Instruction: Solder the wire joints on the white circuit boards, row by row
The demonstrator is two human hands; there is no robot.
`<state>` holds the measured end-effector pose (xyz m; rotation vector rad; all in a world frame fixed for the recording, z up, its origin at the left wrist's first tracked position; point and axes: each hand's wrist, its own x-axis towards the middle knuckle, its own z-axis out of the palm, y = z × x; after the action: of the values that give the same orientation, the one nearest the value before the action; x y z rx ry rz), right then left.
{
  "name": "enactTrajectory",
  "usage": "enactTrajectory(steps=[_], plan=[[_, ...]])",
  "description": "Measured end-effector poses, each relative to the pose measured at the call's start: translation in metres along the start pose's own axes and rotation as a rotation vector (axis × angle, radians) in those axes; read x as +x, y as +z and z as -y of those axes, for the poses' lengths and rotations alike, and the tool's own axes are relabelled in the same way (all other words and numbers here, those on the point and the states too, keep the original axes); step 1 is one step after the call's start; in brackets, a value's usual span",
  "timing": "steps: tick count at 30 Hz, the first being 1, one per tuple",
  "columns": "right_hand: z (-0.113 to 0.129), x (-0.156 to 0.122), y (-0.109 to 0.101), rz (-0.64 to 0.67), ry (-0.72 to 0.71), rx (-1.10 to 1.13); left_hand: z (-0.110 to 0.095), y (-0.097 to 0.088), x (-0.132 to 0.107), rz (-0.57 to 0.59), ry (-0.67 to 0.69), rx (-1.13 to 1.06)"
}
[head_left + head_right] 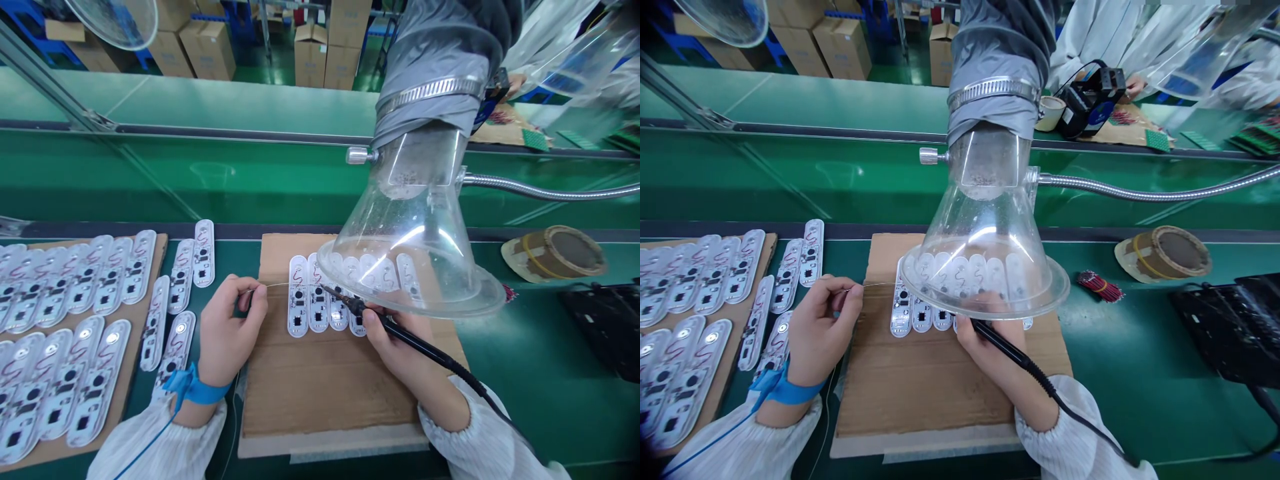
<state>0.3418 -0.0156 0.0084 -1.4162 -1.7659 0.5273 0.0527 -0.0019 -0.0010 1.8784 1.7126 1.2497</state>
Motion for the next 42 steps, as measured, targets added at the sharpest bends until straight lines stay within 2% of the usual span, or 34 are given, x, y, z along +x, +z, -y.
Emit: enactTrajectory(steps=[8, 14, 20, 34, 42], plan=[[-0.0037, -0.0062, -0.0007, -0.113, 0.029, 0.094, -0.0006, -0.0033, 0.0005, -0.071, -0.040, 0.004], [-0.0026, -0.0066, 0.0030, -0.013, 0.033, 0.072, 0.0006, -0.0024, 0.0019, -0.066, -0.052, 0.018], [-0.0016, -0.0057, 0.0047, 0.032, 0.056, 0.059, 0.0007, -0.0030, 0.0019, -0.061, -0.013, 0.005], [0.0019, -0.0041, 0.0051, 0.062, 0.099, 0.049, -0.0007, -0.0008, 0.0001, 0.004, 0.009, 0.024], [0.0029, -0.0023, 0.0044, 0.083, 0.107, 0.006, 0.0005, -0.0012, 0.0002, -0.048, 0.033, 0.003]])
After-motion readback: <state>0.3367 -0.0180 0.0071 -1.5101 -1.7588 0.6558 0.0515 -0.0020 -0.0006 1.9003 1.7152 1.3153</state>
